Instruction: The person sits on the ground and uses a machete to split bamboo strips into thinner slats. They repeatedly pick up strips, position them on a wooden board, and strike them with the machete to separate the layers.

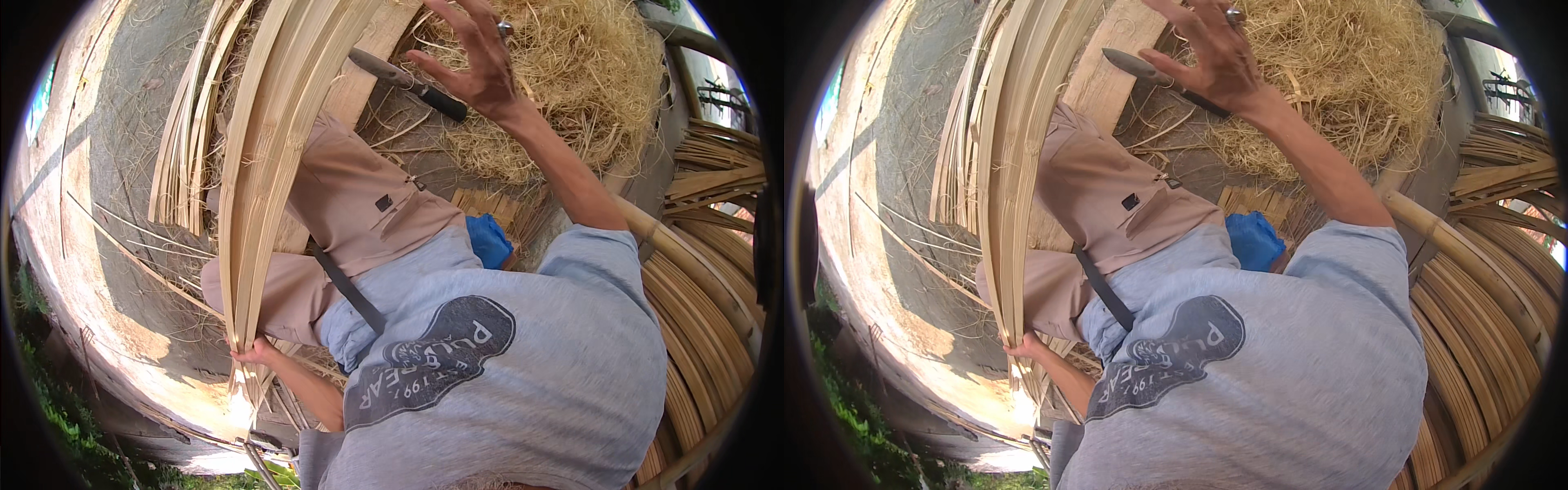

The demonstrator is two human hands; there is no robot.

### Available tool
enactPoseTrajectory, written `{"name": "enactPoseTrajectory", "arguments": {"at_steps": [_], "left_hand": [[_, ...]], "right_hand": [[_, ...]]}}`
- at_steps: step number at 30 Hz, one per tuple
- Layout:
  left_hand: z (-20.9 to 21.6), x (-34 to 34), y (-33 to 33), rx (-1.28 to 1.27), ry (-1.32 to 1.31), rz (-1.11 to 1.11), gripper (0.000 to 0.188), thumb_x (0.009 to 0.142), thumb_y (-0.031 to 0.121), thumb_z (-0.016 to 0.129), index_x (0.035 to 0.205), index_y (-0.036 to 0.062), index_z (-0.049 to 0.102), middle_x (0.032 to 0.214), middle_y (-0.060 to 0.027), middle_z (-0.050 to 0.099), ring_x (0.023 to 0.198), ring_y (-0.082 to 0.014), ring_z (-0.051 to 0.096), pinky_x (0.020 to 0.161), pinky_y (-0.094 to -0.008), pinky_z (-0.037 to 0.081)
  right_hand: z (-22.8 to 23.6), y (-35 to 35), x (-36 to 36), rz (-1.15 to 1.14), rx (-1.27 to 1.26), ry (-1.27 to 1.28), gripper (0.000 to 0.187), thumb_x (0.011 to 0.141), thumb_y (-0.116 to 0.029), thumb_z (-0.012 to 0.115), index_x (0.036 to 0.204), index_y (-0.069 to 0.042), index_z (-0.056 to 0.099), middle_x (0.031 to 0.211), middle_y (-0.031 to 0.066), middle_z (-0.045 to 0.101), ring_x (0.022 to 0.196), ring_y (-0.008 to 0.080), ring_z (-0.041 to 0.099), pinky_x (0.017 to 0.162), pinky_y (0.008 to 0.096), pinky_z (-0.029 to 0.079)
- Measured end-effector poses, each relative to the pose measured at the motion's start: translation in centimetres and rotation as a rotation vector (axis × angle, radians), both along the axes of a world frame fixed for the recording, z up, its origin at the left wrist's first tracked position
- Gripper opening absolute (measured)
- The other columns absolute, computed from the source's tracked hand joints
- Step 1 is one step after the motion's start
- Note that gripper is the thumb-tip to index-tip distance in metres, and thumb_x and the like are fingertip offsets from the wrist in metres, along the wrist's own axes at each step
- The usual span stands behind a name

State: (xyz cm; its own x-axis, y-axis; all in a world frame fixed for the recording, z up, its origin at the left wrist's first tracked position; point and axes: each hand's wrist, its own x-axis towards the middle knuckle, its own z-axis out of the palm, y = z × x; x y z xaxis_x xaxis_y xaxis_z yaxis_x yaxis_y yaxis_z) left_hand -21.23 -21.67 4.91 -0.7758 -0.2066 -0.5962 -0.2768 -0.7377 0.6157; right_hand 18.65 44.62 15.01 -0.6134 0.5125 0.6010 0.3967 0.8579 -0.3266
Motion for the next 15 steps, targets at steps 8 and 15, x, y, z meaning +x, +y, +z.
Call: {"name": "enactPoseTrajectory", "arguments": {"at_steps": [8,15], "left_hand": [[-1.6,-2.3,3.9,-0.331,-0.093,0.030,0.046,0.095,0.040,0.059,0.126,0.0068,0.067,0.123,-0.0057,0.072,0.117,-0.0249,0.066,0.105,-0.0446,0.051],[-5.3,-3.7,5.7,-0.439,-0.130,0.051,0.054,0.093,0.042,0.063,0.129,0.0021,0.062,0.128,-0.0104,0.068,0.114,-0.0267,0.064,0.102,-0.0425,0.050]], "right_hand": [[-9.3,-26.2,19.1,-0.298,-1.287,-0.893,0.073,0.088,-0.056,0.072,0.142,-0.010,0.054,0.141,0.0193,0.049,0.120,0.0402,0.060,0.099,0.0500,0.050],[-11.5,-31.3,24.7,-0.338,-1.559,-0.641,0.073,0.074,-0.031,0.090,0.136,-0.009,0.056,0.123,0.0207,0.064,0.111,0.0406,0.065,0.096,0.0476,0.052]]}}
